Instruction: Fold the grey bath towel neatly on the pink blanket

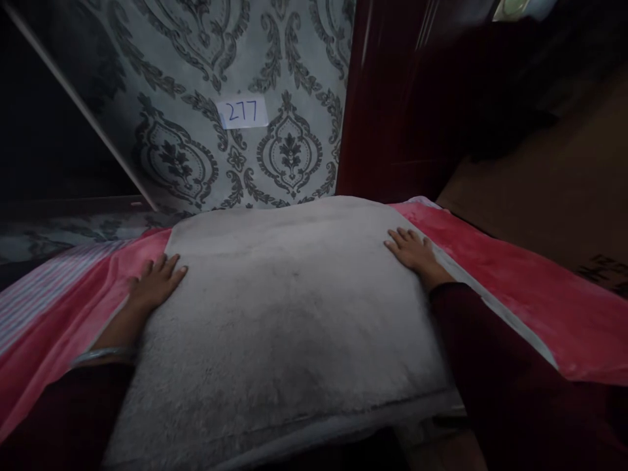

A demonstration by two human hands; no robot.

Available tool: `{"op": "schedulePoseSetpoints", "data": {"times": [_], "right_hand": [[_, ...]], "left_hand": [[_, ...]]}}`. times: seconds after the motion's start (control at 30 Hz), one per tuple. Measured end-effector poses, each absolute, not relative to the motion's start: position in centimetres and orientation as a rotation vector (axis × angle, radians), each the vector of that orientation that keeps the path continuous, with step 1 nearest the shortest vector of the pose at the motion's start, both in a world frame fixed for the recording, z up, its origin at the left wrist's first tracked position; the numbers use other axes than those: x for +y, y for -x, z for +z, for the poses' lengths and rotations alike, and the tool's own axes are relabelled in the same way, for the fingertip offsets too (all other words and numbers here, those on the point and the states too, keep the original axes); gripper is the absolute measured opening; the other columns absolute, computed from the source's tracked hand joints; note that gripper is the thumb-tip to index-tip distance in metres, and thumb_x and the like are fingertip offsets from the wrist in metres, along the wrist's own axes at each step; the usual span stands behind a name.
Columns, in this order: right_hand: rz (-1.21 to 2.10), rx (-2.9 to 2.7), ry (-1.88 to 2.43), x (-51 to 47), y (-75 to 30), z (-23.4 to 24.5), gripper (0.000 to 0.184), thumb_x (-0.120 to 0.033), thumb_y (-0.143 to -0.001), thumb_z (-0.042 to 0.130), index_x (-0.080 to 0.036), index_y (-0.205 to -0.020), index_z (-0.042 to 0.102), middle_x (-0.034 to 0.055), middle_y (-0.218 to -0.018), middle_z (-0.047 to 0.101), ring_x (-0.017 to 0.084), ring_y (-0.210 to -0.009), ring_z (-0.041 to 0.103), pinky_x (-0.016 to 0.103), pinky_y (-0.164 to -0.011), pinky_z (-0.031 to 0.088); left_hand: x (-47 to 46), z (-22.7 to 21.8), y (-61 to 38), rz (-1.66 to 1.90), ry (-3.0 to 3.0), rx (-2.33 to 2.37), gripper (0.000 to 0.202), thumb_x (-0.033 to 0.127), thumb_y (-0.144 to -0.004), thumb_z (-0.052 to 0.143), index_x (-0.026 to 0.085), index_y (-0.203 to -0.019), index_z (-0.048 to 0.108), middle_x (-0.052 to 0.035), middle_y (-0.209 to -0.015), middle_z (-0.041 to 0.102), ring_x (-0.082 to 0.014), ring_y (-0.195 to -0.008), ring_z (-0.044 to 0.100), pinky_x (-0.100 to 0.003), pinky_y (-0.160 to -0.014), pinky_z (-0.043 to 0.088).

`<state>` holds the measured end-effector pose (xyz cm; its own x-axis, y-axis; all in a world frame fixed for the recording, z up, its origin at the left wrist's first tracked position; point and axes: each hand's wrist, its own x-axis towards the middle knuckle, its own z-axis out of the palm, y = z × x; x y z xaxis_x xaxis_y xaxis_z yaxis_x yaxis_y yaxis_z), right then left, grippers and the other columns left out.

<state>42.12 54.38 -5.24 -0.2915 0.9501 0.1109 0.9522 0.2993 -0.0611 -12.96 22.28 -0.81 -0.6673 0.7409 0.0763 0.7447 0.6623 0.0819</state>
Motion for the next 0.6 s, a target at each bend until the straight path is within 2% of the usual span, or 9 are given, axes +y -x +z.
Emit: {"op": "schedulePoseSetpoints", "data": {"times": [0.13, 0.23, 0.33, 0.4, 0.47, 0.53, 0.6], "right_hand": [[0.099, -2.348, 1.945, 54.4, -43.7, -3.6, 0.065, -0.053, -0.105, 0.021, -0.023, -0.162, 0.031, 0.0126, -0.169, 0.023, 0.036, -0.153, 0.025, 0.066, -0.116, 0.030], [0.099, -2.337, 2.027, 52.1, -42.7, -1.8, 0.066, -0.054, -0.106, 0.021, -0.021, -0.162, 0.030, 0.0153, -0.170, 0.019, 0.039, -0.155, 0.019, 0.071, -0.115, 0.026], [-0.050, -2.522, 1.734, 48.3, -41.6, -1.8, 0.066, -0.056, -0.105, 0.025, -0.025, -0.163, 0.030, 0.0117, -0.170, 0.019, 0.038, -0.156, 0.015, 0.068, -0.118, 0.024], [-0.081, -2.693, 1.434, 45.8, -41.9, -2.9, 0.064, -0.059, -0.104, 0.026, -0.032, -0.163, 0.028, 0.0063, -0.170, 0.020, 0.034, -0.156, 0.018, 0.063, -0.120, 0.025], [-0.053, -2.750, 1.340, 44.0, -43.2, -4.1, 0.064, -0.061, -0.104, 0.024, -0.034, -0.163, 0.026, 0.0042, -0.170, 0.021, 0.031, -0.156, 0.020, 0.060, -0.120, 0.026], [-0.020, -2.699, 1.454, 43.2, -45.3, -4.8, 0.065, -0.059, -0.105, 0.022, -0.032, -0.163, 0.025, 0.0051, -0.170, 0.019, 0.031, -0.156, 0.020, 0.059, -0.121, 0.026], [0.005, -2.608, 1.637, 43.1, -47.8, -4.8, 0.064, -0.057, -0.105, 0.023, -0.030, -0.163, 0.026, 0.0063, -0.170, 0.019, 0.032, -0.155, 0.020, 0.060, -0.120, 0.027]], "left_hand": [[22.2, -0.1, 12.3, -0.193, 1.293, -2.845, 0.075, 0.058, -0.099, 0.019, 0.019, -0.161, 0.032, -0.0138, -0.171, 0.018, -0.0409, -0.156, 0.016, -0.073, -0.117, 0.022], [22.3, 0.4, 11.8, -0.193, 1.300, -2.878, 0.077, 0.059, -0.099, 0.011, 0.017, -0.162, 0.027, -0.0128, -0.172, 0.013, -0.0402, -0.157, 0.012, -0.072, -0.117, 0.019], [22.4, 0.6, 11.2, -0.163, 1.260, -2.884, 0.082, 0.060, -0.097, 0.002, 0.017, -0.161, 0.028, -0.0123, -0.172, 0.014, -0.0391, -0.157, 0.014, -0.070, -0.117, 0.020], [22.3, 0.6, 10.6, -0.136, 1.244, -2.791, 0.088, 0.058, -0.094, -0.007, 0.015, -0.157, 0.036, -0.0140, -0.170, 0.024, -0.0372, -0.155, 0.020, -0.069, -0.115, 0.025], [22.0, 0.5, 10.2, -0.144, 1.242, -2.618, 0.091, 0.057, -0.092, -0.009, 0.016, -0.151, 0.047, -0.0141, -0.163, 0.039, -0.0348, -0.152, 0.030, -0.065, -0.114, 0.032], [21.5, 0.3, 10.5, -0.192, 1.264, -2.477, 0.086, 0.057, -0.091, -0.002, 0.023, -0.148, 0.053, -0.0079, -0.155, 0.053, -0.0319, -0.145, 0.042, -0.057, -0.113, 0.039], [21.1, -0.2, 12.0, -0.249, 1.382, -2.437, 0.077, 0.057, -0.089, 0.010, 0.035, -0.149, 0.053, 0.0029, -0.145, 0.062, -0.0287, -0.139, 0.052, -0.049, -0.113, 0.042]]}}
